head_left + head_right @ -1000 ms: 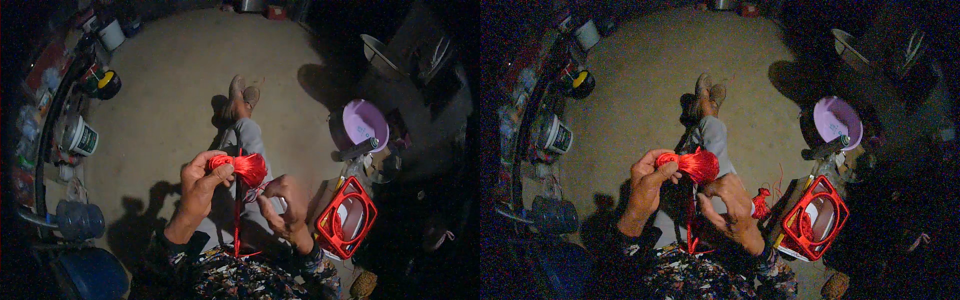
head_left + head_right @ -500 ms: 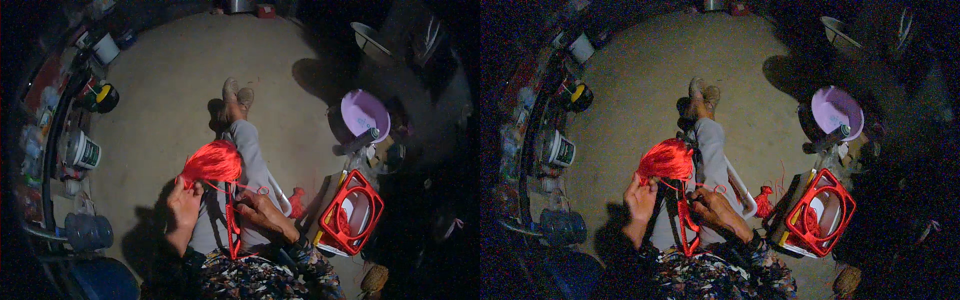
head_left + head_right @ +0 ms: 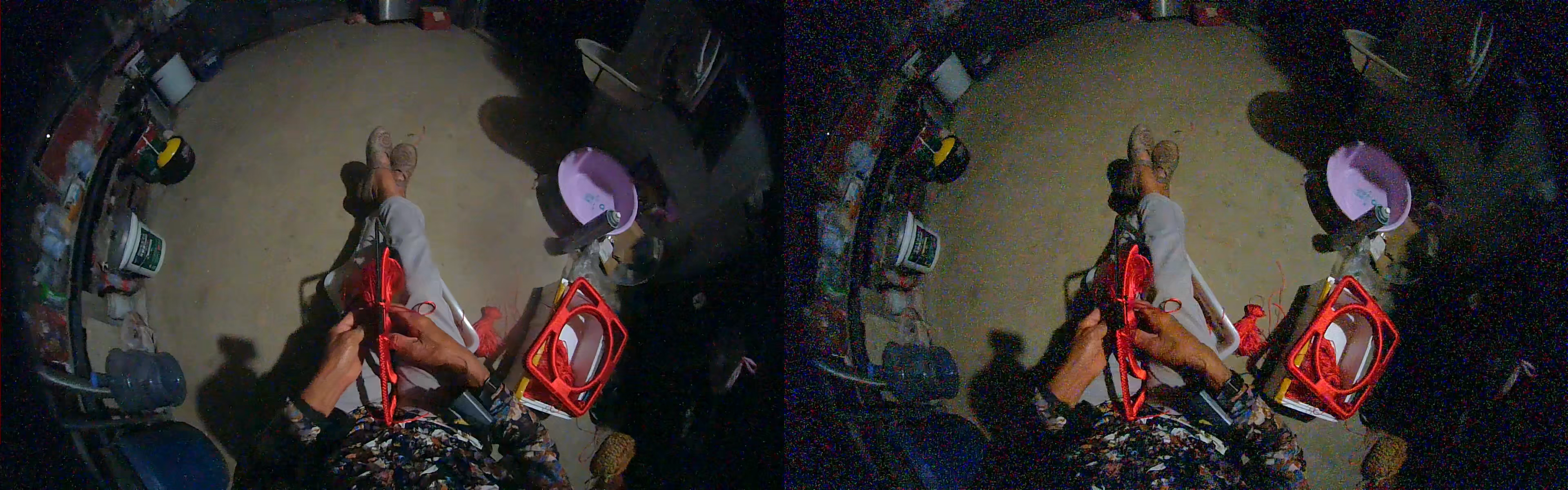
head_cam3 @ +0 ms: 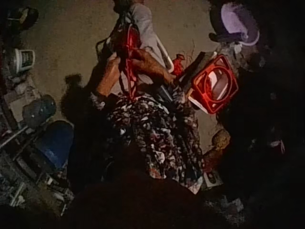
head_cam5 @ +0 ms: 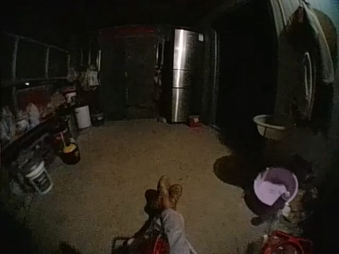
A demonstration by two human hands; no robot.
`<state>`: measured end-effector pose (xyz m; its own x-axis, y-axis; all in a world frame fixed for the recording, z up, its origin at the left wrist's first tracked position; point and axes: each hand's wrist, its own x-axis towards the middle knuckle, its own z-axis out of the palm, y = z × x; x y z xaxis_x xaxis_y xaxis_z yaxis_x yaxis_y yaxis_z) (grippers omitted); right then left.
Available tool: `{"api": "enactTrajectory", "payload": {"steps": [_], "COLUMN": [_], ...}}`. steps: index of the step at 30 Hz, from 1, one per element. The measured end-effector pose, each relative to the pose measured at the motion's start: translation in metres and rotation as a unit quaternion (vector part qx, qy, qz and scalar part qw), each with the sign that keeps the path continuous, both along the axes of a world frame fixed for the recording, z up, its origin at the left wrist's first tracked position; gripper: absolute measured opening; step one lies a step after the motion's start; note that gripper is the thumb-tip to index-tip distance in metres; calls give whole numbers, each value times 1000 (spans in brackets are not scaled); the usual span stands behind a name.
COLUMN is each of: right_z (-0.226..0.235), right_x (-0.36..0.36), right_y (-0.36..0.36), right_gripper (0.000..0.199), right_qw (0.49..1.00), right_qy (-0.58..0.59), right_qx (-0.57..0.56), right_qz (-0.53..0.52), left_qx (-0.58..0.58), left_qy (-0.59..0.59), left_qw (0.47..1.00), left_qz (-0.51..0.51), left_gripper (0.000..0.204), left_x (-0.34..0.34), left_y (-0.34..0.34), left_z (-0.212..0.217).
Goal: The person is weaving a red plastic cord around a black chair frame to create the seat or backrest.
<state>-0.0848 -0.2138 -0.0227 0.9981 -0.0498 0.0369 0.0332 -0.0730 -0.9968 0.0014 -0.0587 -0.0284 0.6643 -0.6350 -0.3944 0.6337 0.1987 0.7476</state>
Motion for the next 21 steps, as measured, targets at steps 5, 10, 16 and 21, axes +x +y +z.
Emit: {"api": "enactTrajectory", "payload": {"steps": [5, 10, 16, 21], "right_z": [14, 46, 120, 131], "right_x": [3, -12, -21, -19], "right_y": [-1, -24, -25, -19], "right_gripper": [47, 43, 38, 48], "right_qw": [996, 962, 927, 953], "right_qy": [36, -34, -62, -187], "right_qx": [77, -271, -365, -184], "right_qz": [18, -11, -60, -151], "left_qx": [87, 32, -65, -137], "left_qy": [59, 61, 109, 69], "left_qw": [994, 997, 991, 986], "left_qz": [14, -43, -40, -61], "left_gripper": [27, 24, 25, 26], "left_x": [-6, -10, -21, -23], "left_y": [-9, 3, 7, 0], "left_z": [0, 25, 38, 20]}}
